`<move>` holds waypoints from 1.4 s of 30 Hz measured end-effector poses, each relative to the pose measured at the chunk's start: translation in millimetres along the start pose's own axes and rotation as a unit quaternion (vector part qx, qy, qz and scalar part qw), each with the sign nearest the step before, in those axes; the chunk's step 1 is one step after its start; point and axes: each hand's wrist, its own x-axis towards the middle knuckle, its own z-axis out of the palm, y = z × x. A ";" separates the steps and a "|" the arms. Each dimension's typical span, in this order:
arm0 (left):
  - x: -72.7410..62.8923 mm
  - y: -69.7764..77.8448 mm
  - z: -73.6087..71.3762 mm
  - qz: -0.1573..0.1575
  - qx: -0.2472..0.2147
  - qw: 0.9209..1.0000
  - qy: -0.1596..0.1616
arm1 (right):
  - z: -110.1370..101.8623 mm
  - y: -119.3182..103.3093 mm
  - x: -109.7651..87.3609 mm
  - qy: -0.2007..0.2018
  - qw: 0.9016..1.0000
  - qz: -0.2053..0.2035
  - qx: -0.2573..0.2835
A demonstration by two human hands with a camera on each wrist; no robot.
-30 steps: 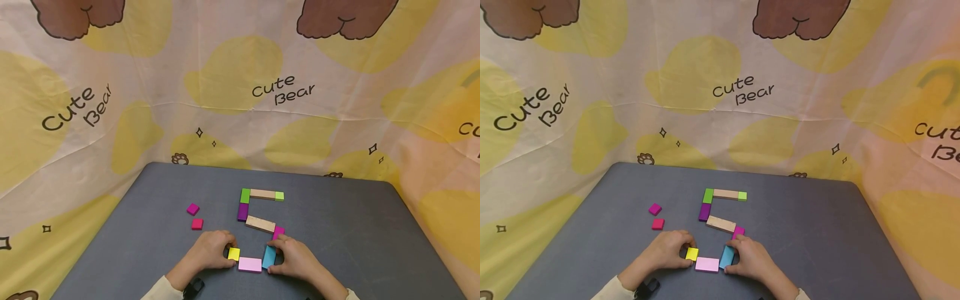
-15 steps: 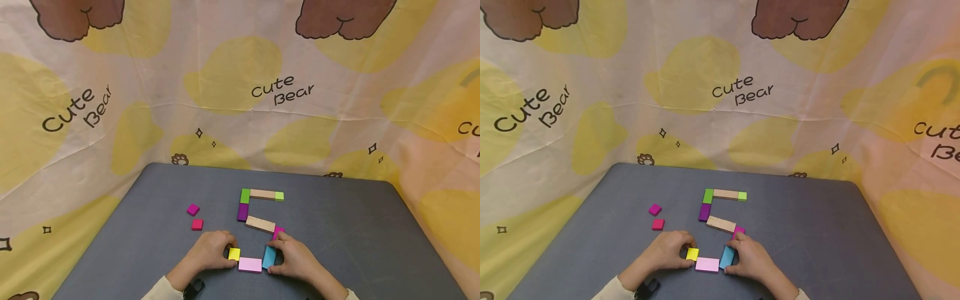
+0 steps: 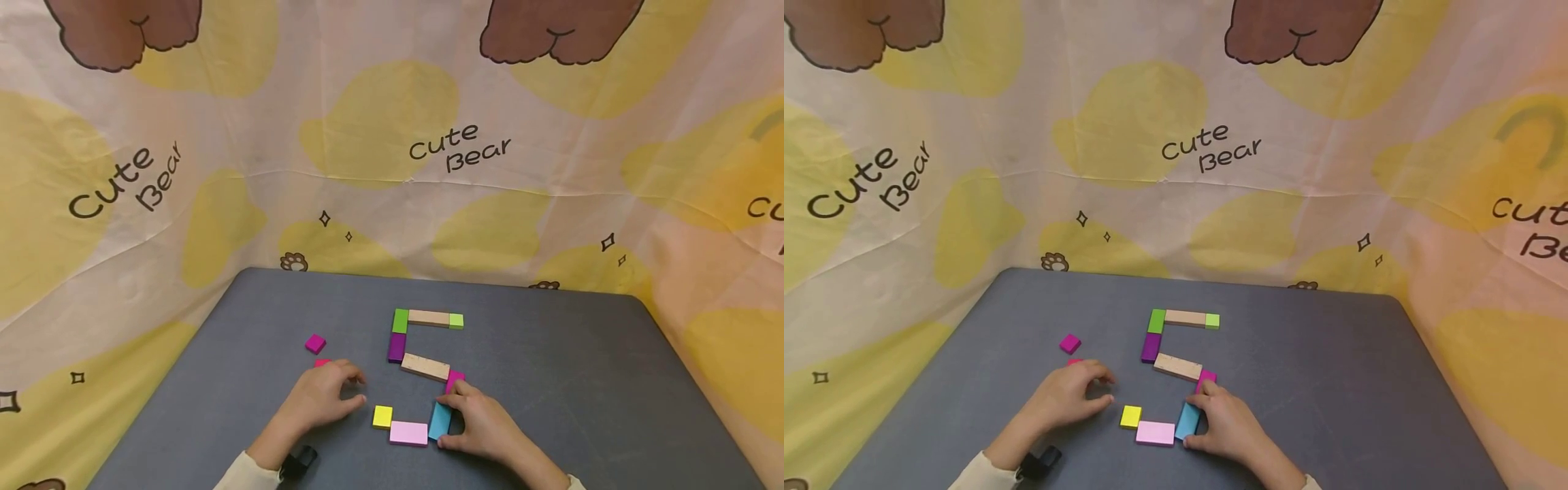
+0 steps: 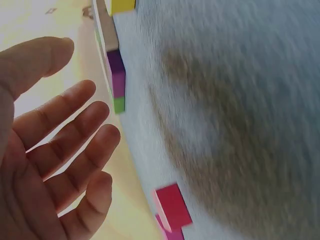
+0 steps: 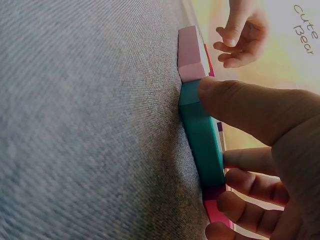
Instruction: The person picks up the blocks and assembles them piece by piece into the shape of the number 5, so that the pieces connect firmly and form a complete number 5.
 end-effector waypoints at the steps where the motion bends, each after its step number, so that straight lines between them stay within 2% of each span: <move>1: -0.6 -1.8 -2.0 -0.008 -0.002 1.000 0.002 | 0.1 0.3 0.1 0.000 1.000 -0.001 0.001; 11: -4.1 -23.7 -13.5 -0.075 -0.004 0.995 0.069 | -0.1 0.3 0.9 0.001 1.000 -0.003 0.000; 15: -2.9 -34.4 -15.8 -0.096 0.000 0.992 0.077 | 0.9 0.6 0.4 0.002 1.000 -0.008 -0.001; 23: -3.4 -50.8 -17.3 -0.076 0.022 0.995 0.063 | 3.0 2.2 -0.2 0.012 1.000 -0.016 -0.003; 34: -0.5 -57.7 -15.6 -0.106 0.027 0.993 0.036 | 1.9 0.1 -0.1 -0.003 1.000 -0.005 0.002; 42: 3.4 -59.3 -12.7 -0.113 0.020 0.993 0.016 | 1.3 0.8 -0.1 -0.008 1.000 0.000 0.005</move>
